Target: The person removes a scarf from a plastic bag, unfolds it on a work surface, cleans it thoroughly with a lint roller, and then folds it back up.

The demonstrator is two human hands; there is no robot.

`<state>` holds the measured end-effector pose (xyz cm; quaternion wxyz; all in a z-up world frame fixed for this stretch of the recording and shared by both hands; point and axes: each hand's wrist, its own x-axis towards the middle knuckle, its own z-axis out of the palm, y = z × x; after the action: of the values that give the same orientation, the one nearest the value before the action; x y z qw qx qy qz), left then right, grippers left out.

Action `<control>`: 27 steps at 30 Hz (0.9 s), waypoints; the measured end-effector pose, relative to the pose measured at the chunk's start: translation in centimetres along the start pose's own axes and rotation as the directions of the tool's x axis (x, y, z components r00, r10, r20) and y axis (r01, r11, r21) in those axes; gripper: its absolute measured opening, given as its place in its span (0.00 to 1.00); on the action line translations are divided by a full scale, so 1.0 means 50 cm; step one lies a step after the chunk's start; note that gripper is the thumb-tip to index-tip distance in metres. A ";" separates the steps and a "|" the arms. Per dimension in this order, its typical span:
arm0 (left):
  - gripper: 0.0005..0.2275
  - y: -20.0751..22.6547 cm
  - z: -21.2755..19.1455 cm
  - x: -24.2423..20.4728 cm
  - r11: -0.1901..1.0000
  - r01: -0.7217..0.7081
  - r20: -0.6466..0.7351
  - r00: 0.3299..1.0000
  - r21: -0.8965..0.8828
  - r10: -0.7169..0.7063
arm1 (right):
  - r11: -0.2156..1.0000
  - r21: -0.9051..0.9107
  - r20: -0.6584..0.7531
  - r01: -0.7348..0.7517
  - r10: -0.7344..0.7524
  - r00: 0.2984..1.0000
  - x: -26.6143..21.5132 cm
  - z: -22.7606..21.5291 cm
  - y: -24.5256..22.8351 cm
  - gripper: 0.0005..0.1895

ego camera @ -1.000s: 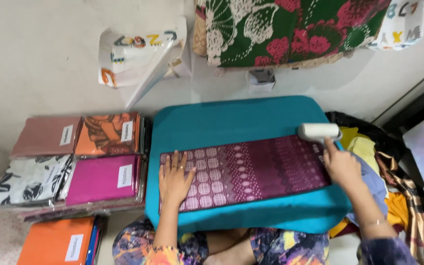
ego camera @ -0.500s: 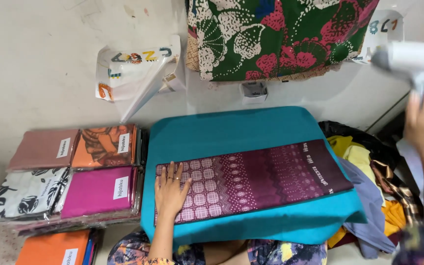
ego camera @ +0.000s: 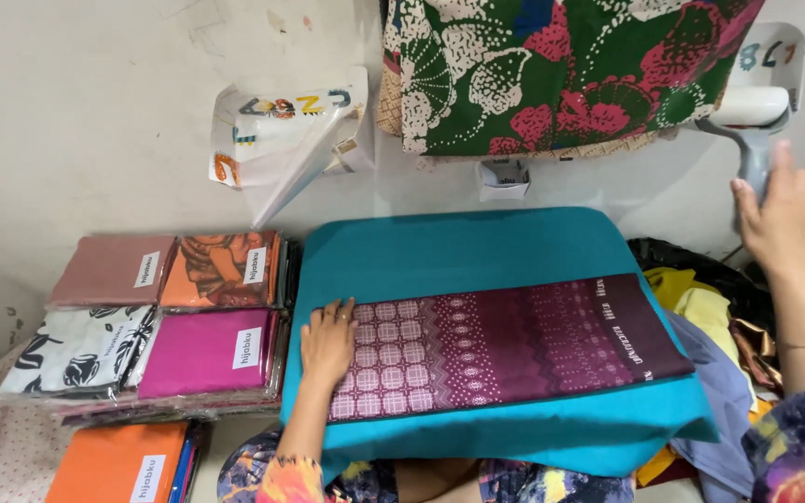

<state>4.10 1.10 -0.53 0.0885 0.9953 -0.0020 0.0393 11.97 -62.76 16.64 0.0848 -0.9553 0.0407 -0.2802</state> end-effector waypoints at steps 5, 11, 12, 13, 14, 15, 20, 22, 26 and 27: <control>0.16 -0.060 0.050 0.067 0.981 -0.099 -0.101 0.988 0.168 0.117 | 0.869 -0.448 -0.470 0.210 -0.429 0.771 -0.056 -0.004 -0.074 0.24; 0.09 -0.086 0.005 0.092 0.934 -0.240 0.007 0.969 0.265 0.247 | 0.817 0.139 0.233 0.559 -0.576 0.784 -0.114 0.235 -0.144 0.34; 0.09 -0.086 -0.010 0.086 0.934 -0.235 0.008 0.970 0.268 0.242 | 0.815 0.144 0.232 0.561 -0.579 0.782 -0.121 0.248 -0.147 0.34; 0.07 -0.087 -0.027 0.078 0.946 -0.229 -0.011 0.971 0.230 0.238 | 0.872 0.068 0.474 0.485 -0.456 0.753 -0.129 0.261 -0.150 0.32; 0.06 -0.089 -0.045 0.071 0.957 -0.219 -0.031 0.973 0.193 0.229 | 0.905 -0.030 0.676 0.424 -0.294 0.676 -0.133 0.275 -0.156 0.32; 0.06 -0.099 -0.047 0.067 0.958 -0.210 -0.033 0.975 0.196 0.221 | 0.902 -0.024 0.674 0.430 -0.303 0.673 -0.123 0.288 -0.143 0.32; 0.04 -0.112 -0.072 0.044 0.876 -0.190 0.005 0.977 -0.444 0.214 | 0.866 -0.225 0.770 0.447 -0.123 0.626 -0.098 0.286 -0.081 0.21; 0.04 -0.117 -0.091 0.036 0.865 -0.224 -0.029 0.971 -0.448 0.236 | 0.865 -0.232 0.775 0.445 -0.112 0.622 -0.090 0.244 -0.069 0.18; 0.04 -0.087 -0.205 -0.002 0.830 -0.229 -0.115 0.973 -0.509 0.198 | 0.874 -0.253 0.681 0.416 -0.145 0.718 -0.078 0.177 -0.015 0.17; 0.04 -0.079 -0.242 -0.010 0.829 -0.231 -0.117 0.973 -0.509 0.199 | 0.873 -0.254 0.680 0.416 -0.145 0.719 -0.081 0.140 -0.006 0.17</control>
<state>2.68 7.10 10.62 0.3489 0.9261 -0.1216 0.0766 12.40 -61.00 8.73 -0.1426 -0.9839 -0.0843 0.0671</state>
